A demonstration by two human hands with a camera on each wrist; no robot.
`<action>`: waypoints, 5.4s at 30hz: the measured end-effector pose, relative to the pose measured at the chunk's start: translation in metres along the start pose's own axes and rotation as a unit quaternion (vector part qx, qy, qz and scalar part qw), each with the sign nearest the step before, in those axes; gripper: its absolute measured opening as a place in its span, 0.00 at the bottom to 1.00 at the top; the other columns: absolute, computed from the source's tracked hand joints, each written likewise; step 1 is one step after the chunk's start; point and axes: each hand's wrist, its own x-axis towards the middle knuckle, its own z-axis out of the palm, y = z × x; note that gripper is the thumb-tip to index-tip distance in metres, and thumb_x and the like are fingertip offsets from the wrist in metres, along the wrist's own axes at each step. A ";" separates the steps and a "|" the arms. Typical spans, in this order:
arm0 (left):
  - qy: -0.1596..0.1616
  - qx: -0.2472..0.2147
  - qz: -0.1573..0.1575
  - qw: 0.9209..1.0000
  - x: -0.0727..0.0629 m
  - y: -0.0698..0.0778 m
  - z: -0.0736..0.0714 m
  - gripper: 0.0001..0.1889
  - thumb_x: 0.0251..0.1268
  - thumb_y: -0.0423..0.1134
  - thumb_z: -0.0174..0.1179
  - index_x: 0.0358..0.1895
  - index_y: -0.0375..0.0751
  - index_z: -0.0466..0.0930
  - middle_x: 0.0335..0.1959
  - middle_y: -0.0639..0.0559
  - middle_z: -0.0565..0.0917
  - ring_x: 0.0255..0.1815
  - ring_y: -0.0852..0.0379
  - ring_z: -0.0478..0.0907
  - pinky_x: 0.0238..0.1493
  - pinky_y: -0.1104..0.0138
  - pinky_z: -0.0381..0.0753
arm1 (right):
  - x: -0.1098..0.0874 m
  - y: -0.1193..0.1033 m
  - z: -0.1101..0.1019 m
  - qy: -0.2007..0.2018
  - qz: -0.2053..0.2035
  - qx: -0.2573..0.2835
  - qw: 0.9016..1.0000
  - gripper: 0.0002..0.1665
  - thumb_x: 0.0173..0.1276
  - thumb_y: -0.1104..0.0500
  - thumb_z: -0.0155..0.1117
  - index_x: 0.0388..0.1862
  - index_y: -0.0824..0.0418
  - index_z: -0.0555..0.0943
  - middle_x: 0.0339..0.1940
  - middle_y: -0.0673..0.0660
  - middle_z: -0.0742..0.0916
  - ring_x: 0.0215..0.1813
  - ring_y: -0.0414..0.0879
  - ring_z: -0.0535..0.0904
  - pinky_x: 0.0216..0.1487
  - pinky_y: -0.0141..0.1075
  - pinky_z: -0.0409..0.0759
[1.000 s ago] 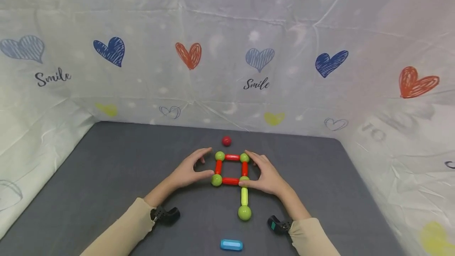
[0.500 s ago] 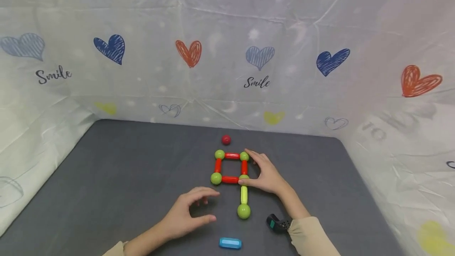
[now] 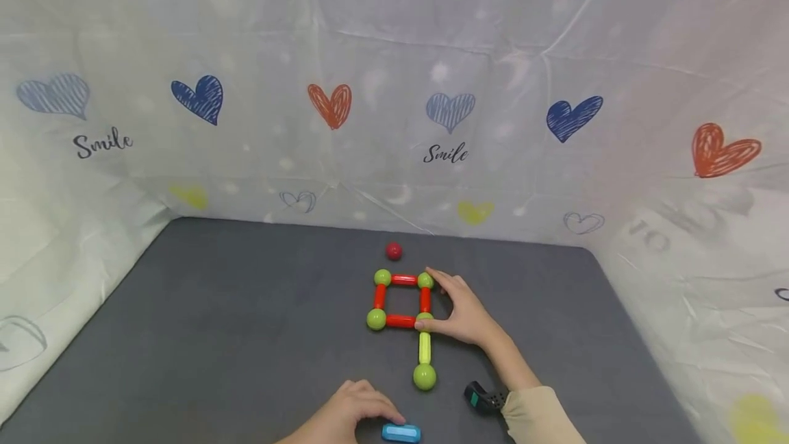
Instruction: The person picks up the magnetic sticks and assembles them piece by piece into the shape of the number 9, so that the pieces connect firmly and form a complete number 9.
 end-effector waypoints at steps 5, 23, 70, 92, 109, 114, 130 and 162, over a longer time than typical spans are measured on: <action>0.010 0.001 -0.010 1.000 0.001 0.000 0.004 0.17 0.64 0.45 0.77 0.55 0.50 0.91 0.50 0.62 0.91 0.44 0.79 0.72 0.43 0.76 0.68 | -0.002 0.002 0.000 0.000 0.001 -0.002 1.000 0.60 0.59 0.34 0.81 0.83 0.58 0.68 0.56 0.50 0.81 0.52 0.43 0.72 0.51 0.45 0.75; 0.052 -0.065 -0.045 0.996 0.000 -0.002 -0.001 0.11 0.68 0.46 0.74 0.49 0.51 0.94 0.45 0.66 0.91 0.41 0.77 0.72 0.43 0.76 0.70 | -0.005 0.005 0.004 0.009 0.005 -0.009 1.000 0.60 0.58 0.34 0.82 0.83 0.56 0.68 0.54 0.49 0.81 0.51 0.41 0.71 0.50 0.45 0.76; 0.154 0.038 -0.077 0.984 0.026 -0.008 -0.020 0.10 0.61 0.46 0.80 0.45 0.58 0.95 0.39 0.73 0.89 0.41 0.72 0.75 0.46 0.71 0.76 | -0.002 0.004 0.002 0.005 0.009 -0.008 1.000 0.60 0.57 0.36 0.82 0.83 0.57 0.68 0.56 0.50 0.81 0.52 0.43 0.72 0.53 0.46 0.77; 0.154 0.070 -0.078 0.983 0.028 -0.005 -0.019 0.10 0.63 0.46 0.78 0.46 0.59 0.94 0.42 0.73 0.89 0.40 0.72 0.73 0.46 0.72 0.75 | -0.002 0.002 0.001 -0.009 0.006 -0.014 1.000 0.58 0.62 0.37 0.79 0.85 0.57 0.65 0.69 0.56 0.81 0.54 0.43 0.72 0.54 0.48 0.76; 0.142 0.058 -0.092 0.984 0.029 -0.005 -0.021 0.12 0.62 0.49 0.79 0.48 0.60 0.94 0.42 0.74 0.89 0.40 0.72 0.73 0.44 0.73 0.75 | -0.002 0.000 0.000 -0.013 -0.006 -0.017 1.000 0.58 0.64 0.36 0.77 0.85 0.58 0.64 0.72 0.57 0.80 0.55 0.45 0.72 0.54 0.50 0.77; 0.163 0.009 -0.114 0.980 0.028 -0.006 -0.022 0.16 0.60 0.54 0.79 0.49 0.59 0.93 0.43 0.72 0.89 0.40 0.69 0.73 0.43 0.71 0.76 | -0.003 0.000 0.001 -0.017 0.000 -0.020 1.000 0.58 0.64 0.37 0.77 0.86 0.57 0.64 0.73 0.57 0.80 0.55 0.44 0.72 0.54 0.49 0.76; 0.349 0.012 -0.164 0.923 0.089 -0.056 -0.098 0.20 0.66 0.51 0.76 0.57 0.47 0.91 0.52 0.53 0.91 0.41 0.57 0.78 0.39 0.63 0.78 | -0.003 0.001 0.000 -0.014 0.001 -0.013 1.000 0.59 0.63 0.36 0.78 0.85 0.57 0.65 0.70 0.54 0.80 0.55 0.43 0.72 0.54 0.47 0.77; 0.299 0.042 -0.200 0.932 0.167 -0.095 -0.126 0.22 0.61 0.48 0.79 0.57 0.44 0.91 0.57 0.45 0.90 0.63 0.42 0.82 0.72 0.43 0.69 | -0.002 0.002 0.002 -0.012 0.009 -0.009 1.000 0.59 0.62 0.36 0.78 0.85 0.55 0.65 0.67 0.53 0.81 0.53 0.41 0.71 0.52 0.44 0.76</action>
